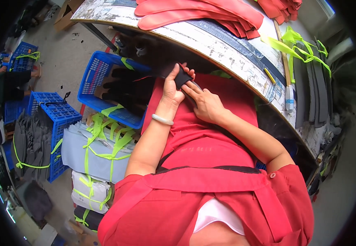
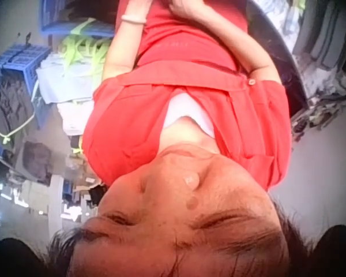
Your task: Assemble and clean red and black product components using a needle tool at a workbench.
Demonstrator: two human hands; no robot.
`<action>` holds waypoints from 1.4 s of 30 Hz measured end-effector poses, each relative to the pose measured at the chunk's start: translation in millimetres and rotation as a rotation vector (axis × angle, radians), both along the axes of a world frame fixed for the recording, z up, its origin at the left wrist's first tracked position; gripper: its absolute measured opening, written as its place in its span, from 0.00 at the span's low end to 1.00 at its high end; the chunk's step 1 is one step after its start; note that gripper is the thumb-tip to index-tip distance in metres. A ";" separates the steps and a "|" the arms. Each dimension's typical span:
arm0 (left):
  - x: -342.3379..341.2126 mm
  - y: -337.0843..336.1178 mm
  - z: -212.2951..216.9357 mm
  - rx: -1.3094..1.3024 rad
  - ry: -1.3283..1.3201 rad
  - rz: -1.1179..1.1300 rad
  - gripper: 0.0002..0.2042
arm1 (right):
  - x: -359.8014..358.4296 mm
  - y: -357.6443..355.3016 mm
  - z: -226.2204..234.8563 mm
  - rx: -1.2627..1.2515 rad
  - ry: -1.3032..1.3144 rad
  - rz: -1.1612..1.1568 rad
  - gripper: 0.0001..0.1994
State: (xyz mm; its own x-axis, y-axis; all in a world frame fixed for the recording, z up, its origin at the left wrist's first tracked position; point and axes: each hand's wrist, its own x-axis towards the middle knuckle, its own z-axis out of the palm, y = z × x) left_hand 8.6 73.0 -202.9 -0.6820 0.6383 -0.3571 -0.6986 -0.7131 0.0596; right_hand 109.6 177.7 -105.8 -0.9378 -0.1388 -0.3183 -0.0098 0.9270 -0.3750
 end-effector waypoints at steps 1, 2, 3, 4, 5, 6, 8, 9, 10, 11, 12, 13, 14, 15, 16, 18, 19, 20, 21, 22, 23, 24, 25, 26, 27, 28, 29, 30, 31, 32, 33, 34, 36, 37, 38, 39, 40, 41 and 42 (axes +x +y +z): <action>0.5 5.6 -8.1 -0.059 0.077 -0.004 0.15 | -14.4 -1.5 -7.2 -0.025 0.059 -0.011 0.30; 4.0 16.6 -3.7 -0.074 0.022 -0.025 0.14 | -30.3 4.0 -27.1 -0.013 0.145 -0.002 0.24; 1.1 18.6 0.7 -0.085 -0.012 -0.016 0.14 | -43.7 4.7 -37.5 -0.031 0.108 -0.017 0.23; -3.0 18.1 6.4 -0.097 -0.044 0.001 0.14 | -53.2 4.6 -42.7 -0.051 0.074 -0.024 0.22; -2.0 14.5 16.5 -0.102 -0.046 0.001 0.14 | -48.9 4.6 -41.5 -0.056 0.072 -0.024 0.22; 0.2 9.1 30.2 -0.113 -0.061 -0.007 0.13 | -37.6 4.7 -33.8 -0.085 0.085 -0.024 0.22; -2.9 1.4 29.7 -0.126 -0.076 0.005 0.13 | -13.7 -1.2 -14.3 -0.141 0.069 -0.027 0.23; 0.1 2.1 16.8 -0.115 -0.001 -0.015 0.12 | -12.0 -1.4 -21.9 -0.093 0.091 -0.025 0.21; 1.1 3.5 4.2 -0.104 0.075 -0.035 0.12 | -16.6 -1.0 -30.4 -0.046 0.112 -0.023 0.20; -0.4 7.7 0.0 -0.067 0.028 -0.029 0.11 | -34.1 -1.5 -35.5 -0.051 0.134 -0.012 0.19; -8.5 7.9 -1.7 -0.041 -0.048 0.004 0.11 | -52.8 -3.3 -46.4 -0.003 0.103 0.025 0.18; -13.4 8.0 -3.0 -0.045 -0.029 -0.012 0.11 | -54.6 -2.0 -53.3 -0.022 0.128 0.043 0.19; -17.1 4.3 -8.2 -0.052 -0.016 -0.020 0.12 | -55.1 -2.3 -60.3 -0.045 0.149 0.067 0.20; -12.1 1.4 -3.4 -0.054 0.007 -0.055 0.12 | -43.9 -3.8 -52.4 -0.113 0.175 0.018 0.22; -7.1 -1.9 3.8 -0.054 0.034 -0.088 0.13 | -26.6 -6.2 -33.0 -0.179 0.205 -0.028 0.24; -1.5 -2.9 3.0 0.011 -0.013 -0.038 0.12 | -9.8 -4.0 -17.7 -0.129 0.085 -0.042 0.26; -10.6 2.9 2.2 0.000 0.006 -0.013 0.12 | -24.1 1.7 -25.2 -0.174 0.114 -0.029 0.26; -6.0 6.2 0.6 -0.013 0.010 -0.009 0.11 | -25.4 4.4 -29.8 -0.220 0.130 -0.039 0.26; -12.4 5.1 -4.4 0.063 0.042 -0.027 0.12 | -46.1 1.0 -25.5 -0.192 0.005 -0.060 0.26; -10.8 5.9 -9.0 0.065 0.044 -0.025 0.12 | -54.5 -3.4 -18.6 -0.169 -0.070 -0.075 0.24; -7.7 7.2 -6.6 0.021 -0.014 -0.050 0.13 | -54.0 0.0 -25.4 -0.170 -0.042 -0.076 0.25; -4.5 4.4 -4.7 -0.026 -0.073 -0.070 0.14 | -50.7 -1.0 -28.6 -0.174 -0.017 -0.071 0.25; -4.8 2.3 -3.0 0.003 -0.053 -0.064 0.17 | -39.8 2.7 -28.7 -0.224 0.006 -0.066 0.25; -2.6 -0.6 3.3 -0.016 -0.107 0.003 0.16 | -23.2 3.5 -21.3 -0.274 0.017 -0.051 0.25; -1.9 0.6 -5.9 -0.030 -0.055 -0.007 0.13 | -14.9 0.7 -17.4 -0.241 -0.004 -0.071 0.22; -4.4 2.9 -13.6 -0.046 -0.005 -0.017 0.10 | -25.3 -0.7 -19.0 -0.241 -0.015 -0.064 0.22; -2.5 6.5 -13.8 -0.042 -0.012 -0.012 0.10 | -37.6 -2.0 -23.0 -0.174 -0.055 -0.068 0.20; -5.2 8.0 -12.9 -0.040 -0.012 -0.008 0.11 | -52.3 -3.0 -28.8 -0.109 -0.089 -0.070 0.18; -11.8 6.5 -14.1 -0.048 -0.030 0.009 0.10 | -63.7 -3.0 -42.0 -0.097 -0.028 -0.019 0.15; -17.2 2.0 -12.8 -0.007 -0.044 0.011 0.11 | -69.1 -4.7 -44.2 -0.114 -0.054 -0.013 0.16; -17.3 2.5 -11.3 -0.028 -0.042 -0.029 0.11 | -64.1 -2.5 -48.8 -0.145 -0.037 -0.027 0.18; -14.2 2.6 -9.7 -0.049 -0.040 -0.070 0.12 | -52.0 -0.4 -50.0 -0.176 -0.020 -0.041 0.20; -9.4 -0.6 -6.8 -0.037 -0.028 -0.052 0.12 | -19.8 -2.4 -23.4 -0.252 0.036 -0.053 0.30; -12.3 0.9 -7.7 -0.020 0.002 -0.041 0.13 | -23.1 -1.6 -23.4 -0.252 0.029 -0.069 0.30; -7.2 4.8 -8.5 0.000 0.022 -0.042 0.14 | -21.5 0.7 -23.1 -0.249 0.013 -0.099 0.30; -14.5 7.1 -9.8 0.067 0.016 -0.033 0.14 | -39.9 0.6 -24.5 -0.272 0.054 -0.068 0.30; -5.5 5.6 -12.8 0.037 0.028 -0.055 0.13 | -49.8 -3.6 -24.0 -0.221 -0.125 -0.101 0.29; -6.0 5.7 -8.0 -0.001 -0.020 -0.054 0.13 | -57.4 -2.5 -28.2 -0.220 -0.130 -0.079 0.29; -4.4 5.1 -2.8 -0.038 -0.067 -0.052 0.13 | -62.3 -1.9 -31.6 -0.219 -0.135 -0.056 0.29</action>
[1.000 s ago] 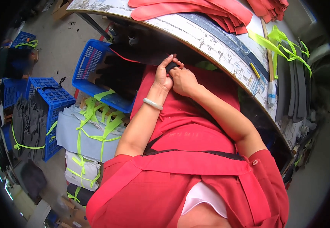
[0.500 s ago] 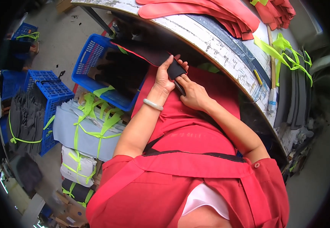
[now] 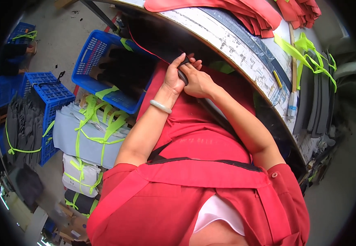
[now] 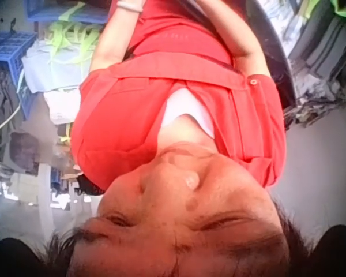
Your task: Assemble and clean red and black product components using a needle tool at a workbench.
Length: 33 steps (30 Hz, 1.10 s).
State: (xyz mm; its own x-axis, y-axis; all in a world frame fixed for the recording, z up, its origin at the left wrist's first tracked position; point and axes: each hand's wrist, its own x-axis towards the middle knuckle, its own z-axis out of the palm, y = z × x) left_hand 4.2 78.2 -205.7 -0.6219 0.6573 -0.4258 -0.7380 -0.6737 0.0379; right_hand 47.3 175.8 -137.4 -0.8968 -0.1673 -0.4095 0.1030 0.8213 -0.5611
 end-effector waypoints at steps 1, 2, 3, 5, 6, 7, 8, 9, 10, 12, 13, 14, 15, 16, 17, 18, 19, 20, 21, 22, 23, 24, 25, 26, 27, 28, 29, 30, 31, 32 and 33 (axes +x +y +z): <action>-0.7 0.0 5.0 0.004 0.007 -0.003 0.13 | 2.2 3.8 -1.0 0.004 0.007 -0.003 0.29; -0.4 -4.5 15.7 -0.026 0.007 0.005 0.13 | 12.7 3.2 4.0 -0.028 0.017 -0.021 0.30; 0.3 -4.9 21.7 -0.052 0.007 0.016 0.14 | 25.5 5.4 10.2 -0.055 0.027 -0.037 0.30; -2.4 -8.6 12.9 -0.054 -0.006 0.066 0.13 | 41.0 5.2 5.9 -0.102 0.110 -0.036 0.29; -0.1 -7.0 4.6 -0.067 0.040 0.048 0.12 | 39.8 2.8 8.0 -0.091 0.093 -0.054 0.27; 3.5 -5.6 -3.1 -0.069 0.030 0.047 0.12 | 30.0 2.6 -3.5 -0.053 0.098 -0.031 0.25; 1.6 -2.3 -8.5 -0.056 0.032 0.078 0.12 | 14.9 1.9 -15.0 -0.015 0.111 -0.017 0.22; -5.9 -1.0 -8.5 -0.043 0.045 0.117 0.12 | -0.2 -3.8 -11.4 -0.014 0.004 -0.044 0.18; -10.4 -1.7 -8.3 -0.041 0.054 0.116 0.12 | -1.8 -3.2 -13.4 -0.013 0.013 -0.046 0.18; -8.5 -8.7 -2.4 0.019 0.015 0.026 0.11 | 9.1 -4.3 -13.6 -0.014 0.115 0.018 0.21; -5.0 -9.6 2.0 0.045 0.032 0.009 0.13 | 25.7 -2.9 -2.8 -0.044 0.147 0.000 0.26; -2.0 -9.6 2.5 0.044 0.024 0.018 0.13 | 43.7 -5.7 17.0 -0.070 0.143 -0.051 0.31; -1.3 -9.3 2.3 0.070 0.039 0.064 0.13 | 46.3 -2.8 15.9 -0.064 0.138 -0.047 0.34; -2.3 -9.4 2.2 0.096 0.053 0.111 0.13 | 45.4 -0.5 13.3 -0.059 0.134 -0.042 0.37; -2.4 -8.9 7.9 0.099 0.062 0.112 0.13 | 32.7 -5.3 26.9 -0.065 0.084 -0.047 0.35; -7.2 -6.9 8.1 0.091 0.090 0.082 0.12 | 14.4 -6.6 20.7 -0.025 0.038 -0.033 0.33; -7.2 -6.6 8.7 0.089 0.061 0.078 0.11 | 8.2 -8.6 19.2 -0.032 0.042 -0.040 0.31; -4.3 -8.0 10.4 0.086 0.029 0.072 0.11 | 3.3 -9.6 16.8 -0.040 0.044 -0.048 0.29; 0.3 -10.9 23.7 0.086 0.031 0.068 0.11 | 6.7 -8.4 18.4 -0.040 0.046 -0.052 0.29; 3.3 -13.1 37.7 0.040 -0.005 0.056 0.12 | 15.5 -4.8 22.6 -0.063 0.046 -0.047 0.29; 6.3 -15.4 48.0 -0.006 -0.042 0.058 0.12 | 26.2 -1.5 27.7 -0.086 0.045 -0.028 0.29; 6.9 -15.4 41.4 -0.006 -0.042 0.066 0.12 | 38.7 -0.7 24.7 -0.128 0.126 -0.015 0.29; 5.0 -14.3 28.8 0.010 -0.006 0.084 0.11 | 36.9 -0.7 21.0 -0.105 0.109 -0.024 0.28; 7.4 -11.7 19.7 0.026 0.019 0.098 0.11 | 36.9 -3.8 21.9 -0.079 0.082 -0.036 0.27; 2.4 -9.2 15.2 0.040 0.021 0.097 0.10 | 27.6 -5.6 15.7 -0.048 0.030 -0.032 0.25; -1.5 -8.5 10.0 0.053 0.015 0.102 0.09 | 8.9 -5.9 6.8 -0.020 -0.007 -0.019 0.23; -4.6 -13.1 8.7 0.069 0.002 0.102 0.08 | 0.4 -8.3 9.6 -0.033 -0.096 0.007 0.20; -6.5 -16.3 7.5 0.085 -0.011 0.101 0.08 | 0.7 -6.6 9.1 -0.033 -0.086 0.001 0.20; -8.3 -15.8 6.2 0.069 -0.028 0.085 0.09 | 7.2 -4.5 8.4 -0.054 0.021 0.018 0.22; -5.4 -18.2 7.8 0.116 0.001 0.049 0.10 | 17.3 -5.0 8.2 -0.077 0.121 0.042 0.23; -4.4 -20.7 6.7 0.160 0.002 0.074 0.10 | 36.0 -8.4 22.6 -0.059 0.170 0.011 0.27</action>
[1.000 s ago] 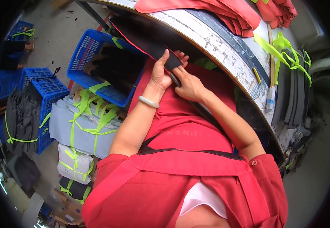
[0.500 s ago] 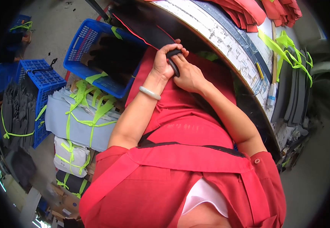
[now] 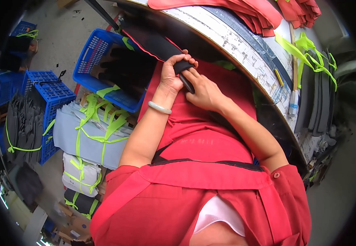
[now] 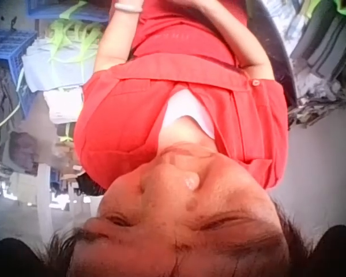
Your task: Assemble and clean red and black product components using a needle tool at a workbench.
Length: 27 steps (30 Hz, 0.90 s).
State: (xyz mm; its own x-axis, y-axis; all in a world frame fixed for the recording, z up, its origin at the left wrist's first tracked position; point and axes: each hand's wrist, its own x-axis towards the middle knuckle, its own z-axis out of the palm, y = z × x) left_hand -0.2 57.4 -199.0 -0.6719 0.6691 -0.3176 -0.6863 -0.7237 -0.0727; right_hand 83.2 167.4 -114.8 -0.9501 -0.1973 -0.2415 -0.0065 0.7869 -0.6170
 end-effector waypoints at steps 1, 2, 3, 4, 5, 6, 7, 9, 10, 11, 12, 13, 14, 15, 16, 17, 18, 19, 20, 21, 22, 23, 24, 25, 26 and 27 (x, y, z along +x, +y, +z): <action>0.5 -2.5 -1.5 0.044 0.000 0.025 0.10 | -1.8 -0.4 1.8 -0.002 -0.006 0.004 0.27; 1.8 3.8 0.6 -0.017 0.049 0.044 0.11 | 0.2 2.7 4.3 0.019 -0.026 -0.023 0.28; 1.1 9.7 -1.1 -0.081 0.096 0.050 0.11 | 2.7 3.5 4.6 0.037 -0.049 -0.062 0.30; 3.1 9.5 -3.9 -0.137 0.124 0.045 0.12 | -6.3 2.4 -1.1 0.047 -0.045 -0.028 0.30; -0.4 9.4 -3.4 -0.135 0.133 0.039 0.12 | -19.3 -0.9 -5.8 0.061 -0.066 -0.023 0.30; -0.6 8.3 -2.8 -0.106 0.072 0.019 0.13 | -24.0 0.0 -6.6 0.057 -0.089 -0.014 0.30; 0.4 7.5 -2.1 -0.078 0.012 -0.001 0.14 | -27.6 1.6 -6.6 0.052 -0.112 -0.004 0.29; 3.0 6.9 13.1 -0.187 0.014 -0.029 0.16 | -7.1 6.7 -2.6 0.031 -0.090 -0.012 0.29; 2.1 4.9 13.6 -0.181 0.000 -0.013 0.15 | -0.5 7.2 -1.4 0.011 -0.070 -0.011 0.28; 6.3 6.2 13.1 -0.173 -0.018 0.002 0.15 | -0.2 8.5 -2.8 0.010 -0.075 -0.007 0.28; 8.7 9.0 7.5 -0.184 0.060 0.000 0.12 | 0.5 7.6 -4.9 0.033 -0.050 -0.018 0.27; 5.0 11.3 2.1 -0.175 0.088 0.033 0.10 | -1.2 6.4 -7.3 0.056 -0.025 -0.028 0.25; 5.0 12.0 -2.6 -0.155 0.063 0.029 0.09 | -16.7 0.7 -11.0 0.132 -0.101 -0.032 0.21; -1.5 11.7 -4.0 -0.130 0.051 0.031 0.08 | -29.2 -1.9 -13.3 0.129 -0.104 -0.021 0.18; -5.8 9.1 -5.2 -0.094 -0.008 0.025 0.08 | -34.8 -0.6 -15.6 0.134 -0.154 0.002 0.19; -4.9 9.0 -2.9 -0.092 -0.001 0.021 0.08 | -37.7 -0.1 -19.5 0.136 -0.209 0.028 0.20; -1.1 5.4 -1.7 -0.101 0.015 -0.005 0.09 | -29.5 -1.2 -15.5 0.112 -0.134 0.014 0.23; -0.7 2.4 -0.8 -0.110 0.030 -0.031 0.10 | -13.1 -0.9 -8.7 0.088 -0.060 0.000 0.25; 2.6 0.0 -0.9 -0.041 -0.010 0.012 0.12 | 6.9 1.0 -0.7 0.082 0.017 -0.001 0.29; 3.4 -0.3 -1.3 0.005 0.010 0.015 0.12 | 7.2 1.4 0.7 0.082 0.009 0.007 0.29; 0.1 3.4 -1.6 -0.071 0.068 0.044 0.11 | 3.0 2.8 2.1 0.092 -0.001 -0.019 0.30; 1.7 8.4 0.3 -0.144 0.121 0.055 0.11 | 4.3 2.9 3.4 0.104 -0.018 -0.064 0.32; -4.9 8.5 -3.2 -0.105 0.112 0.056 0.10 | -11.2 0.0 -2.9 0.117 0.035 -0.049 0.31; -0.1 7.6 -6.8 -0.068 0.104 0.020 0.11 | -15.5 0.3 -4.1 0.118 0.041 -0.051 0.31; 1.3 5.8 -5.6 -0.051 0.077 0.013 0.12 | -20.9 -1.4 -3.2 0.134 -0.051 -0.027 0.30; 1.8 4.4 -4.5 -0.035 0.049 0.005 0.12 | -25.2 -2.3 -1.7 0.151 -0.143 -0.003 0.30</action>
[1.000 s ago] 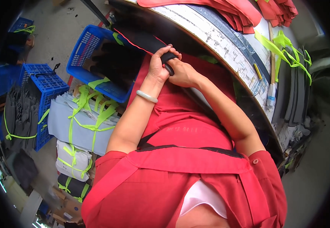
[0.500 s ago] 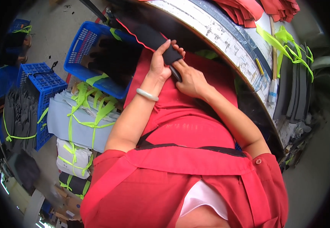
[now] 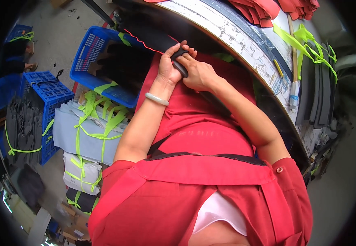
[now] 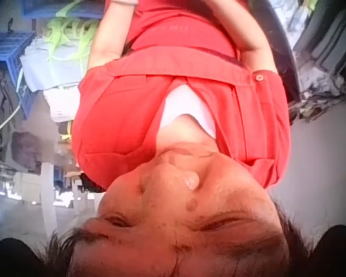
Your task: Assemble and clean red and black product components using a needle tool at a workbench.
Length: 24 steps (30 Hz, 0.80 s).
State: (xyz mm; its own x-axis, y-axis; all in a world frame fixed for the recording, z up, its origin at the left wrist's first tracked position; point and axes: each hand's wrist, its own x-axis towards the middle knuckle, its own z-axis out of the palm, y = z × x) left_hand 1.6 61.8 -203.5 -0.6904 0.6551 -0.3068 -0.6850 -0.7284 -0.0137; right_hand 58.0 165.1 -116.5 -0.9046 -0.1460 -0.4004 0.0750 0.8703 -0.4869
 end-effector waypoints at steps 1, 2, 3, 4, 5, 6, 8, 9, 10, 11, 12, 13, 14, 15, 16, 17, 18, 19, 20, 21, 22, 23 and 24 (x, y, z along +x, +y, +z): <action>0.9 -1.0 1.0 0.001 0.005 -0.003 0.12 | 2.0 3.4 4.5 -0.017 -0.028 0.009 0.30; 4.0 -0.8 13.1 -0.085 0.004 -0.008 0.13 | 12.3 7.2 4.9 -0.014 -0.028 0.008 0.30; 6.2 0.9 22.6 -0.170 -0.002 -0.011 0.14 | 26.5 11.9 4.3 -0.010 0.020 0.005 0.30; 4.4 -0.7 26.2 -0.137 -0.079 0.005 0.12 | 34.3 15.3 2.5 -0.007 0.068 0.001 0.30; 3.6 0.1 14.9 -0.157 -0.001 0.041 0.11 | 34.1 9.8 4.9 0.046 0.054 0.014 0.31; 0.0 4.4 10.4 -0.175 0.077 0.057 0.09 | 27.3 7.4 0.8 0.042 0.098 0.001 0.28; -4.5 5.0 3.3 -0.143 0.033 0.062 0.07 | 1.3 0.4 -8.6 0.084 0.053 0.015 0.25; -5.9 4.0 1.0 -0.088 -0.013 0.048 0.07 | -4.9 -2.6 -11.2 0.096 0.066 0.047 0.21; -7.4 4.3 -1.2 -0.033 -0.059 0.033 0.07 | -4.5 0.3 -10.2 0.098 0.075 0.041 0.21; -5.3 1.5 -2.6 -0.054 -0.035 0.013 0.08 | 1.9 -0.5 -9.5 0.080 0.087 0.042 0.23; -0.6 -0.3 -0.4 -0.085 -0.033 -0.026 0.10 | 11.0 -2.7 -1.8 0.065 0.098 0.045 0.24; -3.4 -2.9 1.3 -0.043 -0.055 0.001 0.11 | 26.8 -3.3 9.6 0.075 0.152 0.024 0.28; 1.2 -4.4 2.8 -0.001 -0.083 0.029 0.12 | 32.2 0.7 9.1 0.074 0.143 0.028 0.28; 2.8 -0.1 3.0 -0.049 -0.007 0.039 0.12 | 35.2 4.7 7.1 0.076 0.135 0.012 0.28; 1.2 5.4 2.8 -0.097 0.070 0.049 0.12 | 35.8 7.7 4.5 0.078 0.126 -0.003 0.29; -1.5 5.2 1.0 -0.088 0.075 0.078 0.11 | 27.1 6.9 4.4 0.072 0.208 0.041 0.29; -2.9 7.9 -0.7 -0.084 0.084 0.074 0.11 | 16.3 5.5 -1.9 0.076 0.217 0.036 0.29; 0.2 9.8 -2.2 -0.060 0.051 0.027 0.11 | 8.4 2.7 -10.0 0.095 0.216 0.028 0.29; 4.2 7.4 -0.3 -0.040 0.012 -0.016 0.11 | 3.4 -2.7 -11.1 0.110 0.210 0.024 0.30; 5.6 5.8 1.6 -0.033 -0.004 -0.048 0.12 | 4.3 -2.6 -9.3 0.103 0.181 0.031 0.29; 4.4 3.3 3.2 -0.034 -0.001 -0.049 0.12 | 9.2 0.3 -5.7 0.103 0.184 0.030 0.29; 3.9 1.1 15.9 -0.080 -0.026 -0.021 0.12 | 19.4 4.3 1.5 0.119 0.172 0.051 0.28; 4.0 1.5 25.5 -0.126 -0.053 0.010 0.12 | 30.3 8.8 6.5 0.135 0.157 0.075 0.27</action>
State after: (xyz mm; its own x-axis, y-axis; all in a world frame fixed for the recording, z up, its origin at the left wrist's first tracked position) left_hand 5.7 63.3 -178.0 -0.6773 0.6025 -0.4223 -0.6788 -0.7331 0.0428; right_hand 88.3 173.9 -110.0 -0.9461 -0.1701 -0.2757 -0.0604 0.9288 -0.3656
